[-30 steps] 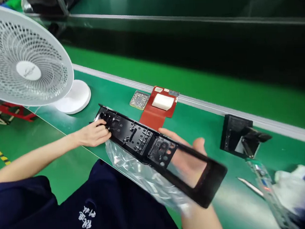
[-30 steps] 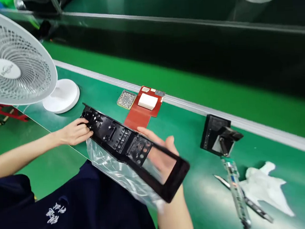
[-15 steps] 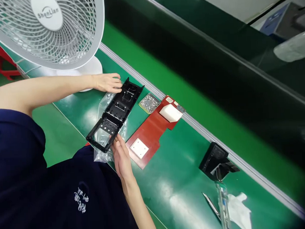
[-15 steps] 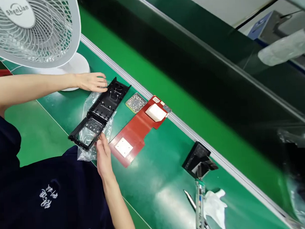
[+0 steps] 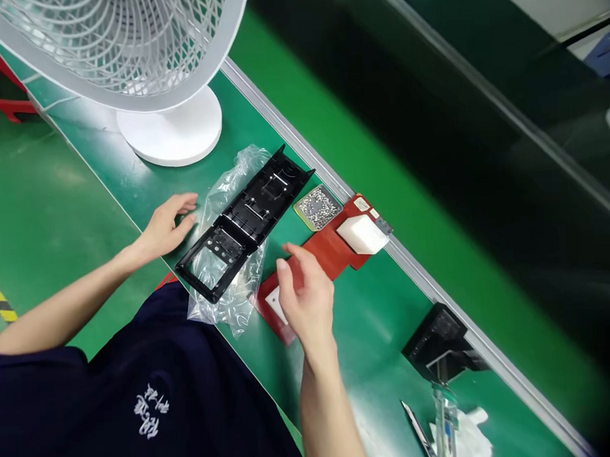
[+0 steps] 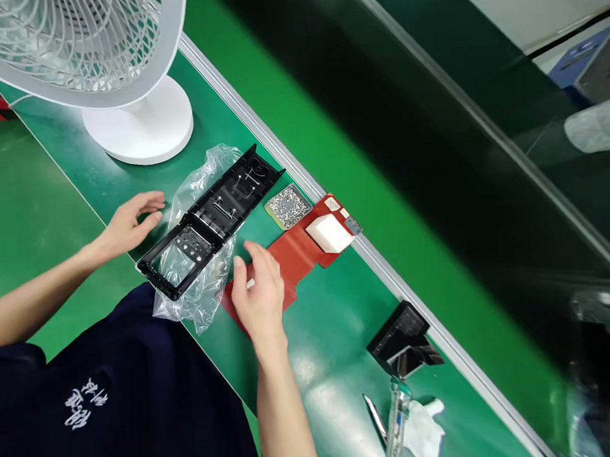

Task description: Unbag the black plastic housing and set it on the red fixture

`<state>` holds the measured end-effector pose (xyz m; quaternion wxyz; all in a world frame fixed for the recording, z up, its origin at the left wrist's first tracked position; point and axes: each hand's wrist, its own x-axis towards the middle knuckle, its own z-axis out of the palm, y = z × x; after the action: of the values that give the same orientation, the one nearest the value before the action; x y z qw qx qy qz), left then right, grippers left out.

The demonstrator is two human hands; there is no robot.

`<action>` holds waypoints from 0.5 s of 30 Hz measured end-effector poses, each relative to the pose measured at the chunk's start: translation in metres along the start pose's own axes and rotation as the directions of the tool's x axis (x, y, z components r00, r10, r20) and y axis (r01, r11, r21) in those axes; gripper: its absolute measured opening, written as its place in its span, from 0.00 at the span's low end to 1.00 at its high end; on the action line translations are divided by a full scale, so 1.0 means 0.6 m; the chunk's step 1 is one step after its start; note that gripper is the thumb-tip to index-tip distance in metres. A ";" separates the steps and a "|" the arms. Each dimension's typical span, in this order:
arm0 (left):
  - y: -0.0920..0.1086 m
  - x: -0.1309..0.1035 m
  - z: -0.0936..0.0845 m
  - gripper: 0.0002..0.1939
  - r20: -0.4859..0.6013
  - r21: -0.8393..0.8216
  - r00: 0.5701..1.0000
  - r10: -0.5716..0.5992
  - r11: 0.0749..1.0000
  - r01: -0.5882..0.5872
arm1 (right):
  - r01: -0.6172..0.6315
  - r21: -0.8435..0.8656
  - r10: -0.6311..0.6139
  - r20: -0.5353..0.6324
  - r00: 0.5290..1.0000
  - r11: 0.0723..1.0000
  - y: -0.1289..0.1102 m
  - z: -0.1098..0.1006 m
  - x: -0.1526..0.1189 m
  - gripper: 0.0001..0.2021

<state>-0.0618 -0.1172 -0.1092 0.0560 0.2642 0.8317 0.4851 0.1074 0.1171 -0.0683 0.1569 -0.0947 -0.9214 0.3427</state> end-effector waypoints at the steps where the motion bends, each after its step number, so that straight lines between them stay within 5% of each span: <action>1: -0.001 -0.015 0.006 0.21 -0.003 -0.011 1.000 -0.012 1.000 0.012 | 0.087 -0.085 -0.086 0.020 0.996 0.993 0.008 0.005 0.030 0.19; 3: 0.001 -0.034 0.016 0.20 -0.019 -0.002 1.000 -0.011 1.000 0.011 | 0.180 -0.271 -0.158 0.101 0.982 0.946 0.020 0.021 0.088 0.18; 7: 0.006 -0.049 0.017 0.19 -0.024 0.020 1.000 -0.005 1.000 0.005 | 0.157 -0.564 0.052 0.337 0.940 0.810 0.019 0.058 0.166 0.10; 12: 0.004 -0.056 0.000 0.17 -0.050 0.036 0.999 0.020 0.999 -0.018 | 0.172 -0.564 0.111 0.432 0.895 0.808 0.012 0.087 0.195 0.07; 15: 0.009 -0.064 -0.009 0.16 -0.042 0.101 0.996 0.084 0.992 -0.080 | 0.167 -0.539 0.061 0.380 0.923 0.826 0.023 0.073 0.200 0.07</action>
<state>-0.0291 -0.1383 -0.1081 0.0034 0.2893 0.8443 0.4511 -0.0191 0.1345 -0.0820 -0.0502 -0.0420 -0.9958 0.0636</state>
